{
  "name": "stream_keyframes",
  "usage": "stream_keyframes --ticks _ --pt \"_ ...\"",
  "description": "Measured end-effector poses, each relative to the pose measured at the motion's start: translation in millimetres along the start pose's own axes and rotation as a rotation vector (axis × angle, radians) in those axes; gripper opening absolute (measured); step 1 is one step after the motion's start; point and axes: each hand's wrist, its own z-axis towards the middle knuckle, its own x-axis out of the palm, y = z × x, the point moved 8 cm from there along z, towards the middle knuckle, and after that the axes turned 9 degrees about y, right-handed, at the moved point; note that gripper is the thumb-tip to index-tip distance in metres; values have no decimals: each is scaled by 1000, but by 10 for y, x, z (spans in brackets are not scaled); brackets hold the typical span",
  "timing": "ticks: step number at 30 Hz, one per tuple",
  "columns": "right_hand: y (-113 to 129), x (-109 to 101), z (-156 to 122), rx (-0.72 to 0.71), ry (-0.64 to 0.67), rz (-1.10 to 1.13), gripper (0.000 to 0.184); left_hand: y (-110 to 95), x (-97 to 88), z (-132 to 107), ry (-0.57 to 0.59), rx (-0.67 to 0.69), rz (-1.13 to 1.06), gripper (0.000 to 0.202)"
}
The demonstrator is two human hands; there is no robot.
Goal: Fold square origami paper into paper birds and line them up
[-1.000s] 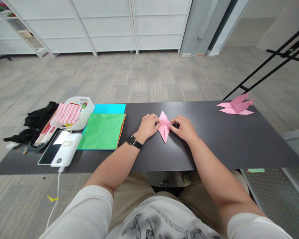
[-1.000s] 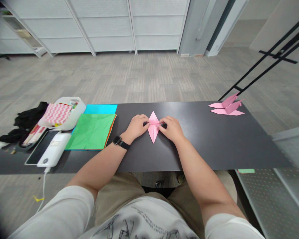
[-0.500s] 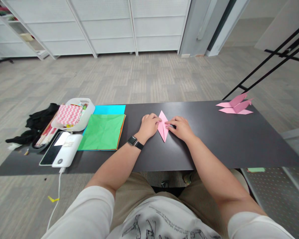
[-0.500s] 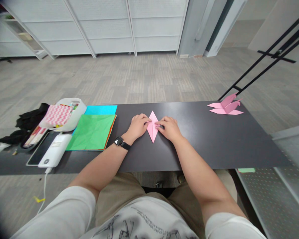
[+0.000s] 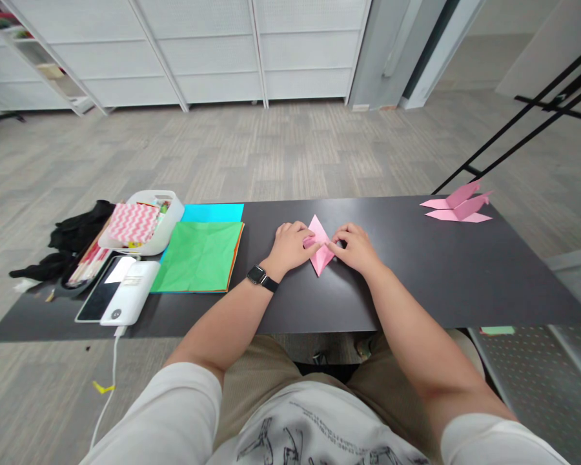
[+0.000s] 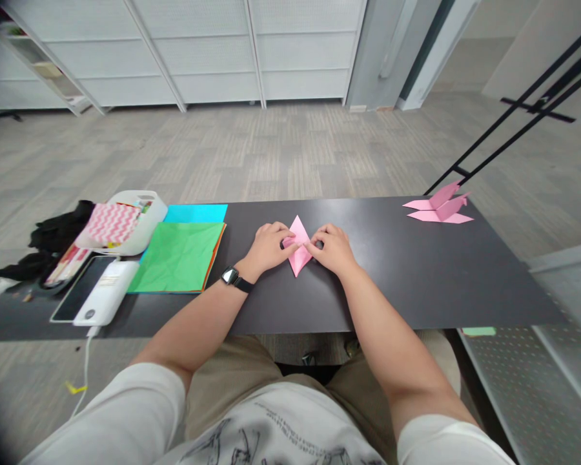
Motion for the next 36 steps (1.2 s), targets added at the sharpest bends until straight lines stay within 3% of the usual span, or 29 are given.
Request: stream_keyframes --ticks 3,9,16,24,27,30,33,36 --pt "15 20 -29 -17 32 -41 12 -30 8 -17 10 4 15 39" --pt "2 35 -36 -37 41 -71 25 -83 -10 -42 20 0 9 33" --pt "-51 62 -32 -30 24 -110 27 -124 -66 -96 34 71 -47 32" --pt "-58 53 -29 -25 12 -96 26 26 -169 -109 -2 46 33 33" --pt "-34 36 -31 -34 0 -76 27 76 -141 -88 49 64 56 26" --pt "1 50 -30 -68 13 -75 22 25 -82 -82 94 177 44 14" --pt "-3 71 -18 -75 23 -93 21 -42 21 -87 159 255 43 31" --pt "-46 72 7 -51 16 -109 25 -50 119 -85 221 230 68 39"
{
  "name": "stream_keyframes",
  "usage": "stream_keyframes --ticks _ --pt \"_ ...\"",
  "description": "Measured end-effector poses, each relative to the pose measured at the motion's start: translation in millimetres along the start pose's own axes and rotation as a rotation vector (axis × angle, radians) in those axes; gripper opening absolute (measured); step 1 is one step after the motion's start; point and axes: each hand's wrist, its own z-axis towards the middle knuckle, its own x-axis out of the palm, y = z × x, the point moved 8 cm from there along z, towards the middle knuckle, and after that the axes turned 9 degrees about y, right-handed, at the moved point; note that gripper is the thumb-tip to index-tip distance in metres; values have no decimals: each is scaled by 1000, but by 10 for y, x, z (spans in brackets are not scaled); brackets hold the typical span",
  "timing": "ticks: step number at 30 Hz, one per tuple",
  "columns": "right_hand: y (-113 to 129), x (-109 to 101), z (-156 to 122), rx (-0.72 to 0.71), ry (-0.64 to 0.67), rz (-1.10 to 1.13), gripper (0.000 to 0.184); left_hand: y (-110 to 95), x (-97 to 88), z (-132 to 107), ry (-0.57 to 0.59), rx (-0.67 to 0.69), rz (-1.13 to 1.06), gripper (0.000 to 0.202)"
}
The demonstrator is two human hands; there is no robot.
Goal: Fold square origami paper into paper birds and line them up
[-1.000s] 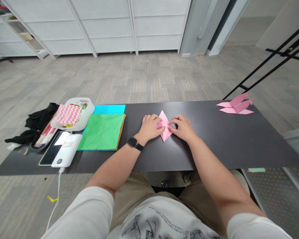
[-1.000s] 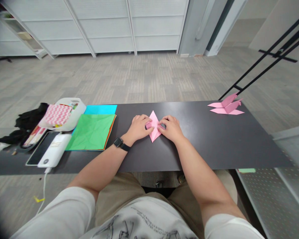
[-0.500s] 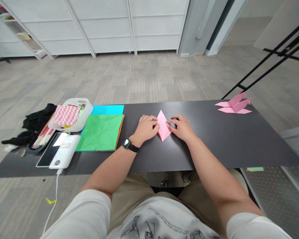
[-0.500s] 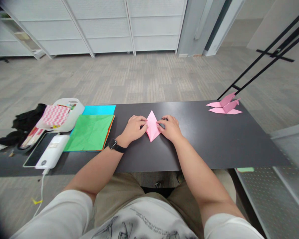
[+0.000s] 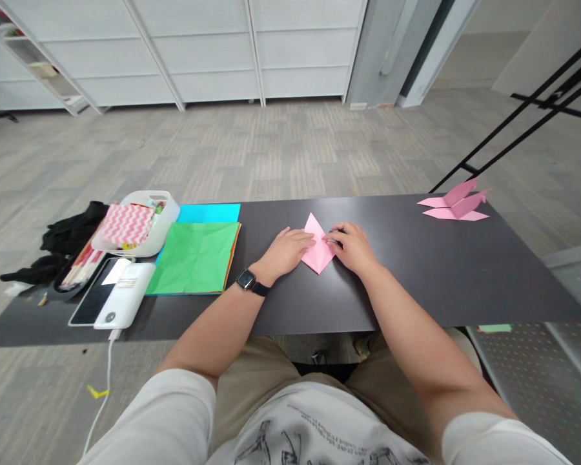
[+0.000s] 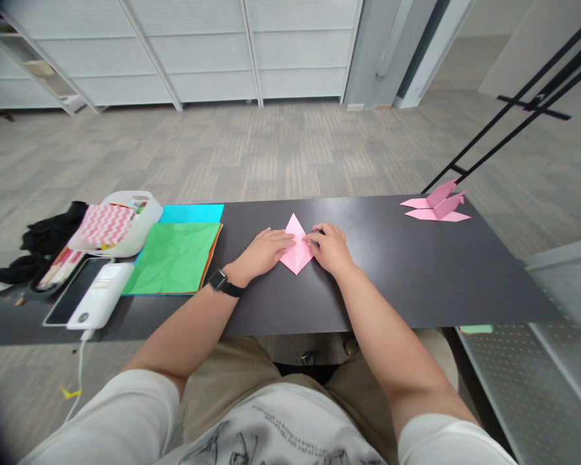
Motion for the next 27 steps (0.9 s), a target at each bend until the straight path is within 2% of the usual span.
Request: stream_keyframes --ticks 7,11,20,27 --pt "-47 -15 10 21 15 5 23 -28 89 -39 91 -52 10 50" --pt "-34 15 -43 -14 62 1 29 -71 103 -83 129 -59 3 62" --pt "-19 112 -132 -21 201 -66 63 -90 160 -100 164 -107 -2 91" --pt "-13 101 -174 -37 263 -59 84 -72 202 -115 166 -102 16 115"
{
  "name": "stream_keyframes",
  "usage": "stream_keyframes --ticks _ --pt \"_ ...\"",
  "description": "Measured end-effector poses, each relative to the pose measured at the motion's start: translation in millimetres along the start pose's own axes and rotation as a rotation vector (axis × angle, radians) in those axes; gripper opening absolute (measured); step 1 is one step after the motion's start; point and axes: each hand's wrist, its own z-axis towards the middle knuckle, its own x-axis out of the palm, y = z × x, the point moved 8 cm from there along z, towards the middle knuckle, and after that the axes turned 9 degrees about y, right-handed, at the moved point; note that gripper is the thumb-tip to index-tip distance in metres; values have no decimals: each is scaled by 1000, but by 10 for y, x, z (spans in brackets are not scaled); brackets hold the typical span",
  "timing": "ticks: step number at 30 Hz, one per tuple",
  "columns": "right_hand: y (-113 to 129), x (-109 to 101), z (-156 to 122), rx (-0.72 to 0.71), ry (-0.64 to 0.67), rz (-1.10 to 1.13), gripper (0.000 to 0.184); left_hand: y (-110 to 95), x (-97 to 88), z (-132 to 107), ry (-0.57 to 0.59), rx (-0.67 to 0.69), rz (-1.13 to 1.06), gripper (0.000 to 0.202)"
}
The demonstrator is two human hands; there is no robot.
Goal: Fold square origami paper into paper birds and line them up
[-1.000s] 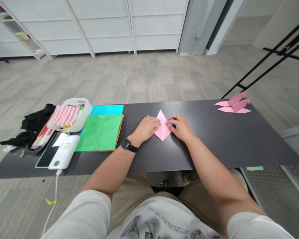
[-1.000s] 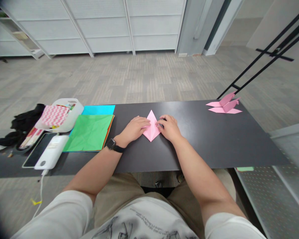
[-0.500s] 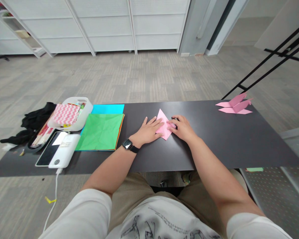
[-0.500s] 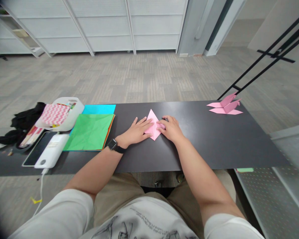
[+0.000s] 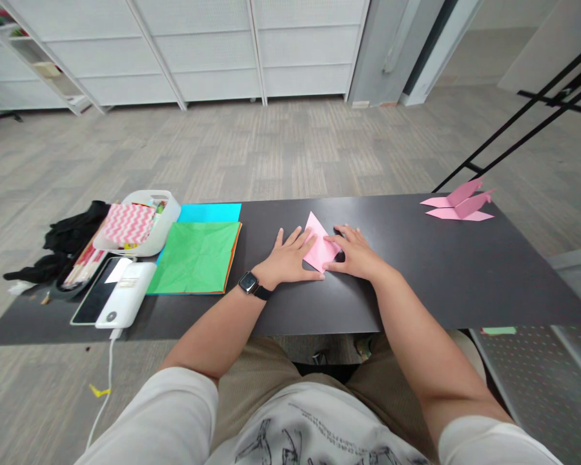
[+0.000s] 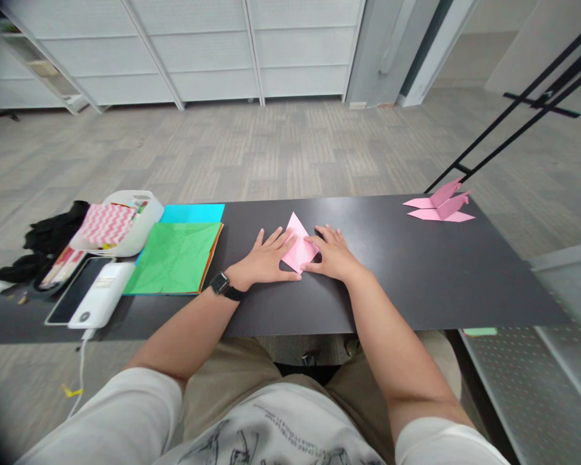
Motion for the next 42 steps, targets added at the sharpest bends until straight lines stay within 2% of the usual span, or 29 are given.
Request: stream_keyframes --ticks 4,6,16,20,25,28,31,42 --pt "16 -26 -18 -24 14 18 97 2 3 -2 0 13 15 122" --pt "43 -49 -24 -44 16 33 92 2 -4 -3 -3 15 13 122" --pt "137 -198 -32 -99 0 118 26 19 -28 -8 -7 14 -17 118" --pt "179 -242 -29 -132 -18 138 10 22 -35 -5 -22 20 -22 113" --pt "182 -282 -13 -165 -42 167 10 7 -135 -3 -90 34 -54 98" --pt "211 -308 -9 -225 -59 212 14 -30 -277 -23 -176 84 -91 67" --pt "208 -330 -10 -230 -84 259 17 -52 -351 -29 -205 145 -141 39" --pt "177 -361 -25 -191 -122 295 18 13 -418 -36 -226 204 -199 26"
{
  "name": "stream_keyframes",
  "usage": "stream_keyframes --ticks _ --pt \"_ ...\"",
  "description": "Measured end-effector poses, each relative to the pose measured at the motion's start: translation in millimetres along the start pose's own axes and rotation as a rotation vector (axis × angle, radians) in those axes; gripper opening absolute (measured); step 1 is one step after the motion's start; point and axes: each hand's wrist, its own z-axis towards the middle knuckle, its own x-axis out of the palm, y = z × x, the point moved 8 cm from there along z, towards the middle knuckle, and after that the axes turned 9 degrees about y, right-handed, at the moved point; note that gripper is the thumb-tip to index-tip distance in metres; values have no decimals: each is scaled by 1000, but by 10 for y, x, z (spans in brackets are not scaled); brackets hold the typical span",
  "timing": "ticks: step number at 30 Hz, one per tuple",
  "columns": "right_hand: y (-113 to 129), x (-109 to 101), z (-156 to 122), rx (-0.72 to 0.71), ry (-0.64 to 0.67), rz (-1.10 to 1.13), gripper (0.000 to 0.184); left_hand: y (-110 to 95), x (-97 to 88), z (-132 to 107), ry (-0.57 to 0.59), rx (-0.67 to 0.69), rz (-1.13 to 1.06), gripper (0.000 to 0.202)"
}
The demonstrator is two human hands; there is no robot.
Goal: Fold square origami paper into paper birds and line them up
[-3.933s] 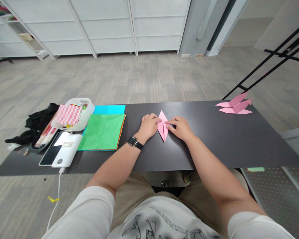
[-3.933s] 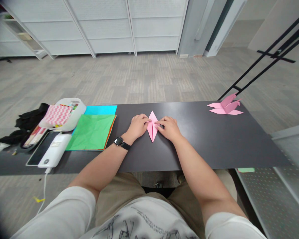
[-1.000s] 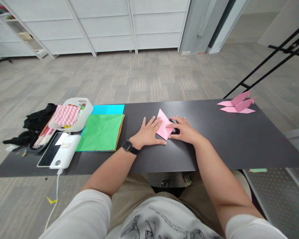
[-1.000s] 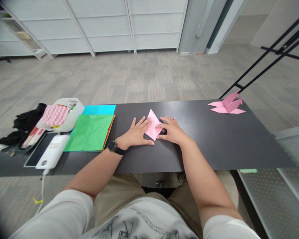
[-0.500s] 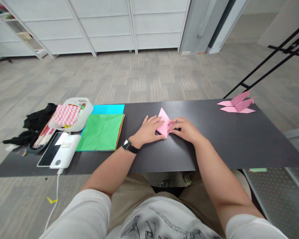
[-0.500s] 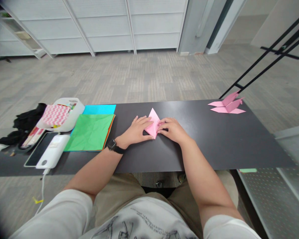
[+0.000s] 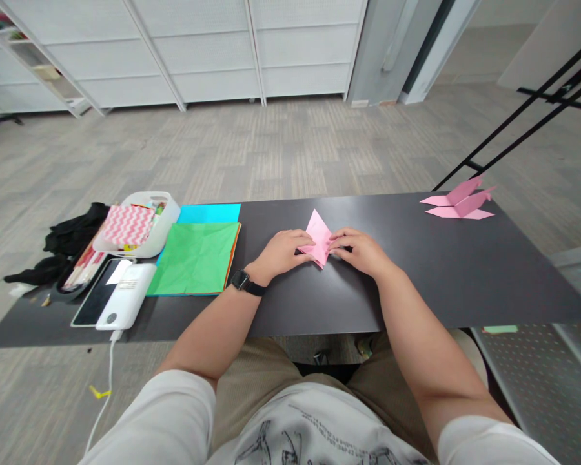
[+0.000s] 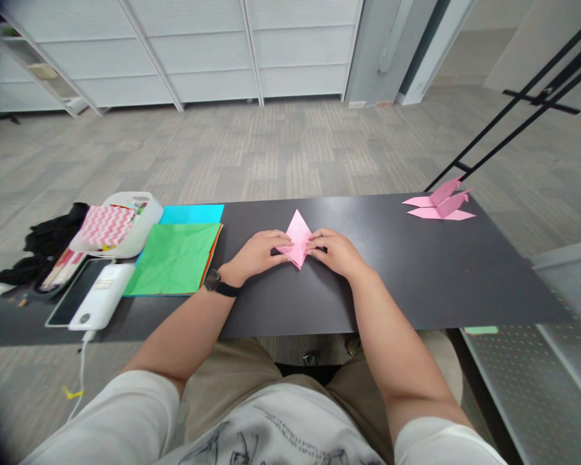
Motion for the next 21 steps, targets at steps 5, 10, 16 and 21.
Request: stream_keyframes --ticks 5,10,16,21 --pt "-16 -31 -6 -44 -79 38 17 -31 -30 -11 -83 60 11 23" --pt "1 -42 -6 -70 -110 82 15 5 -24 -6 -134 55 51 11" --pt "101 -71 -5 -78 -110 121 15 59 -64 -5 -174 -21 36 16" --pt "112 -49 -2 -50 -91 74 27 51 -95 -11 -189 -56 -1 17"
